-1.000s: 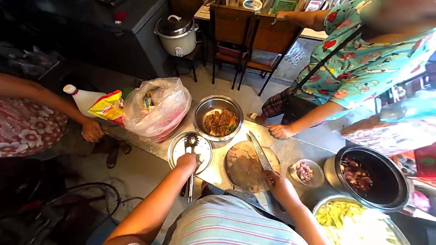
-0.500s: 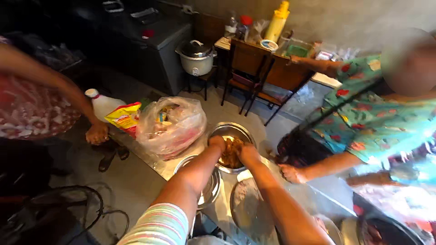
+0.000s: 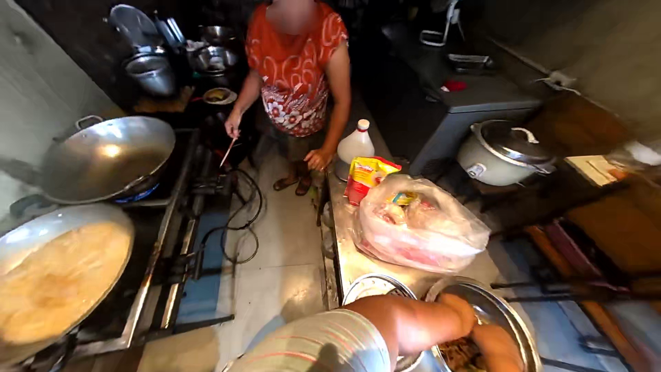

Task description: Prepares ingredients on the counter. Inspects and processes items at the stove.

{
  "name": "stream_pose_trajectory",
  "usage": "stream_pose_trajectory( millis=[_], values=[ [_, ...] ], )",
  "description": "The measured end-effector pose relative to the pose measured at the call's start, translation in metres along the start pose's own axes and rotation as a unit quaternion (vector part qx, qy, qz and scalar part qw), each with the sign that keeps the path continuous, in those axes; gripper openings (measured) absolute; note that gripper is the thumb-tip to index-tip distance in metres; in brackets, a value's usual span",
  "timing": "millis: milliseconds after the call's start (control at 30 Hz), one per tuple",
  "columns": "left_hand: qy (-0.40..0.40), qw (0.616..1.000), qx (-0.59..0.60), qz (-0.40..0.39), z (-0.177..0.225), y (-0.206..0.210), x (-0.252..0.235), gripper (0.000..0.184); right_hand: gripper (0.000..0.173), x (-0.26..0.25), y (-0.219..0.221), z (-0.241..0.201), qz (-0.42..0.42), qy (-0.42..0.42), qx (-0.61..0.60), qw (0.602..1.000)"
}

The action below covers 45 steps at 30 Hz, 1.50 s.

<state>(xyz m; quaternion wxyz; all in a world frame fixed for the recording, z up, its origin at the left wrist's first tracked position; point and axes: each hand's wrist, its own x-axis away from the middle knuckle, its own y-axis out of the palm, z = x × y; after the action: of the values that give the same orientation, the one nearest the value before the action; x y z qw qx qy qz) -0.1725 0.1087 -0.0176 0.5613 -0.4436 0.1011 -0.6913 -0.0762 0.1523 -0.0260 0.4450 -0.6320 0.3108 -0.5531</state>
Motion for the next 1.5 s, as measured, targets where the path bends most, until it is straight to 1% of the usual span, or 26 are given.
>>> stream_pose_trajectory(
  millis=[33,100,167,267,333,400,433,467,533,600,633,700,800,867,933,1000,1033,1067,1100,1133,1167,1233,1333,1367,1433,1500],
  values=[
    [-0.004,1.000,0.003,-0.004,0.000,0.000,0.000,0.031,0.053,-0.009,0.006,0.005,0.024,-0.003,0.007,1.000],
    [-0.011,1.000,0.003,-0.009,-0.002,-0.005,0.003,0.029,0.064,-0.013,0.001,0.003,0.026,0.015,0.004,1.000],
    [-0.017,1.000,0.020,0.008,-0.005,-0.005,0.009,0.030,0.070,-0.004,-0.004,0.005,0.046,0.013,-0.039,0.998],
    [-0.001,0.999,0.017,0.031,-0.005,-0.010,0.021,0.036,0.065,0.018,-0.015,0.009,0.072,0.026,-0.087,0.993],
    [-0.008,1.000,0.002,0.024,-0.003,-0.017,0.023,0.039,0.062,0.042,-0.032,0.010,0.045,0.035,-0.089,0.994],
    [-0.038,0.999,-0.009,0.013,-0.003,-0.020,0.017,0.044,0.070,0.064,-0.051,0.006,-0.024,0.022,-0.094,0.995],
    [-0.041,0.999,-0.024,0.021,-0.006,-0.014,0.009,0.044,0.069,0.071,-0.054,0.011,-0.039,0.008,-0.116,0.992],
    [-0.031,0.997,-0.053,0.040,-0.009,-0.007,0.000,0.044,0.064,0.074,-0.050,0.020,-0.029,-0.011,-0.149,0.988],
    [0.012,0.991,-0.108,0.078,-0.008,-0.004,-0.006,0.043,0.044,0.082,-0.030,0.050,0.012,-0.045,-0.197,0.979],
    [0.029,0.986,-0.137,0.090,0.006,-0.013,0.003,0.043,0.036,0.106,-0.013,0.085,0.012,-0.056,-0.216,0.975],
    [0.029,0.984,-0.151,0.092,0.011,-0.015,0.005,0.043,0.037,0.122,-0.001,0.106,0.017,-0.060,-0.223,0.973],
    [0.009,0.979,-0.191,0.076,0.010,-0.011,0.004,0.045,0.045,0.161,0.030,0.147,0.021,-0.038,-0.250,0.967],
    [-0.050,0.961,-0.268,0.046,0.018,-0.006,0.007,0.046,0.056,0.227,0.079,0.194,-0.007,0.070,-0.277,0.958],
    [-0.058,0.949,-0.303,0.066,0.044,-0.004,0.018,0.040,0.062,0.261,0.111,0.212,-0.040,0.150,-0.278,0.948],
    [-0.013,0.951,-0.300,0.080,0.083,-0.003,0.037,0.036,0.070,0.284,0.142,0.220,-0.050,0.208,-0.294,0.932],
    [0.032,0.942,-0.327,0.071,0.110,0.009,0.039,0.031,0.074,0.297,0.164,0.219,-0.055,0.231,-0.318,0.918],
    [0.060,0.937,-0.339,0.063,0.120,0.018,0.037,0.027,0.072,0.299,0.172,0.216,-0.052,0.233,-0.334,0.912],
    [0.083,0.932,-0.350,0.054,0.133,0.028,0.033,0.027,0.065,0.299,0.180,0.214,-0.040,0.230,-0.346,0.909],
    [0.109,0.926,-0.360,0.044,0.150,0.039,0.033,0.031,0.059,0.300,0.185,0.213,-0.023,0.225,-0.354,0.907],
    [0.145,0.920,-0.364,0.028,0.169,0.052,0.034,0.033,0.058,0.301,0.191,0.213,-0.008,0.219,-0.363,0.906],
    [0.188,0.913,-0.361,0.006,0.189,0.066,0.038,0.033,0.059,0.304,0.196,0.214,0.004,0.214,-0.371,0.903],
    [0.264,0.894,-0.359,-0.055,0.227,0.099,0.048,0.025,0.065,0.312,0.197,0.212,0.020,0.212,-0.390,0.896],
    [0.336,0.845,-0.391,-0.139,0.274,0.148,0.066,0.016,0.059,0.338,0.189,0.213,0.035,0.226,-0.403,0.886],
    [0.361,0.825,-0.405,-0.158,0.285,0.163,0.070,0.017,0.058,0.350,0.188,0.216,0.035,0.232,-0.407,0.882],
    [0.398,0.792,-0.420,-0.194,0.309,0.188,0.077,0.023,0.057,0.381,0.184,0.225,0.034,0.247,-0.421,0.872],
    [0.438,0.776,-0.397,-0.220,0.331,0.214,0.084,0.025,0.055,0.419,0.182,0.235,0.023,0.265,-0.438,0.859]
  ],
)
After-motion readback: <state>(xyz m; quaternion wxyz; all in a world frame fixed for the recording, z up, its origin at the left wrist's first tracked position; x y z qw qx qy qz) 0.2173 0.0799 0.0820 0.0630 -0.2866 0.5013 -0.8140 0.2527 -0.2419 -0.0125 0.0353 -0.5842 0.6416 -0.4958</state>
